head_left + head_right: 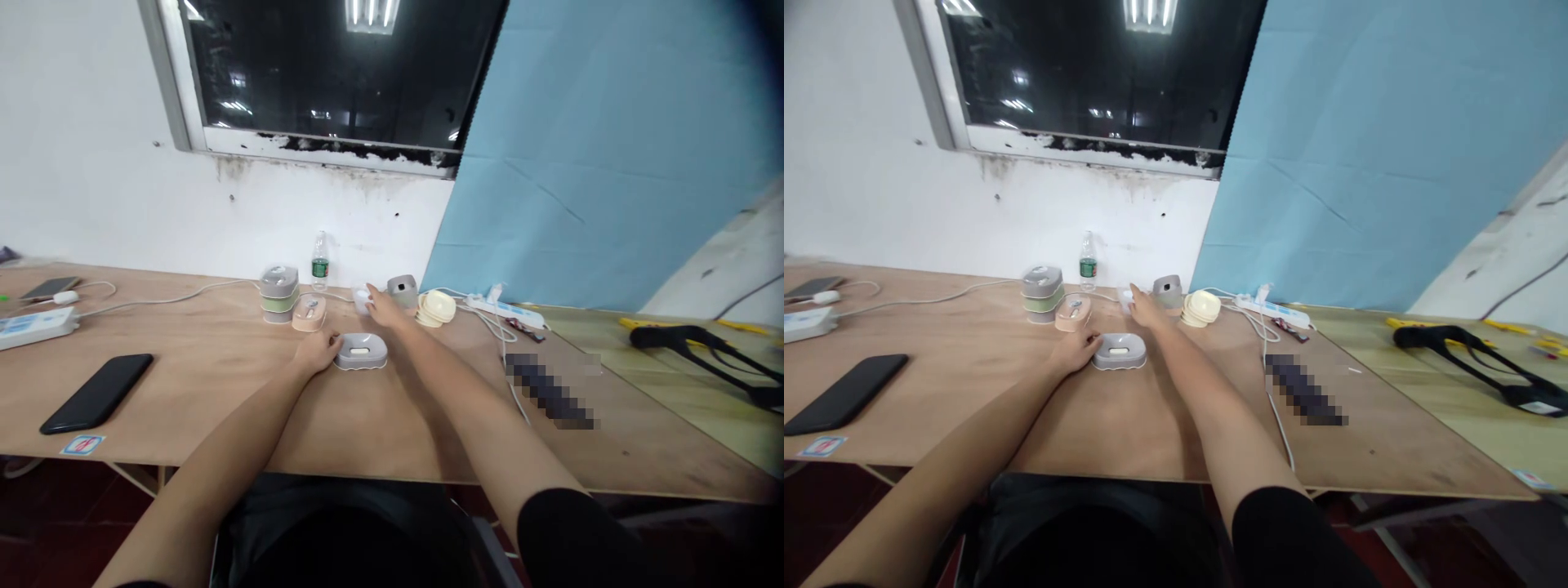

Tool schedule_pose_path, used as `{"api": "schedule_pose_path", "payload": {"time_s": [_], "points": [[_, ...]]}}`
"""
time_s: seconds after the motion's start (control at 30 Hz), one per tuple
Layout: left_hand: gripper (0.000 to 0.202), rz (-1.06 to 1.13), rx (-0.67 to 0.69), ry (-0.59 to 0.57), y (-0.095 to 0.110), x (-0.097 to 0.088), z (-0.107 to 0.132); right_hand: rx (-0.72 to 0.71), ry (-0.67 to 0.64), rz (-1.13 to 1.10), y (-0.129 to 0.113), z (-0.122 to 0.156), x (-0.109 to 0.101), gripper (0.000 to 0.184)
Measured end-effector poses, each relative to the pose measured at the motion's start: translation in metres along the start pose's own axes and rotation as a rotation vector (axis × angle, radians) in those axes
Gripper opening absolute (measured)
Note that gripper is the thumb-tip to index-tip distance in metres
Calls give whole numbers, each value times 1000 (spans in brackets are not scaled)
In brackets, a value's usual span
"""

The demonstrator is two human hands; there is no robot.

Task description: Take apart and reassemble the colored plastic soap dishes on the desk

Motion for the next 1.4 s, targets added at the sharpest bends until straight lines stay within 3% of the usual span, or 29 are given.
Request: {"api": "schedule_pose_path", "payload": {"time_s": [0.2, 0.33, 0.4, 0.5, 0.6, 0.7, 0.87, 1.03, 1.1, 1.27, 1.4], "points": [[35, 6, 15, -14, -4, 2, -5, -69, 92, -6, 6, 9, -5, 36], [39, 15, -17, -25, -8, 3, -7, -92, 260, -140, -5, 29, -23, 27], [47, 26, -40, -11, -9, 1, -5, -57, 364, -238, -8, 47, -28, 25], [68, 54, -35, 107, -3, -7, 0, -3, 441, -388, -13, 79, -23, 33], [73, 83, 71, 227, 11, -17, 9, 6, 383, -499, -20, 103, -12, 42], [66, 89, 177, 260, 25, -27, 18, 16, 336, -579, -27, 111, -7, 49], [58, 47, 80, 253, 29, -35, 24, 78, 320, -591, -26, 109, -10, 57], [58, -2, 35, 240, 26, -32, 21, 159, 303, -605, -12, 102, -2, 46], [56, -17, 10, 213, 21, -29, 18, 179, 258, -637, -6, 98, 5, 40], [55, -46, -114, 9, 5, -14, 8, 180, -16, -554, -3, 92, 22, 33], [58, -35, -119, -18, 0, -9, 5, 165, -39, -507, -4, 92, 21, 35]]}}
Point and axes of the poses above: each hand's wrist, its own z-axis away from the middle knuckle, its own x-axis out of the palm, y = z × x, the point moved 5 cm from there along -z, towards the middle knuckle, and after that the axes turned 6 degrees about -y, right-handed, at the moved point
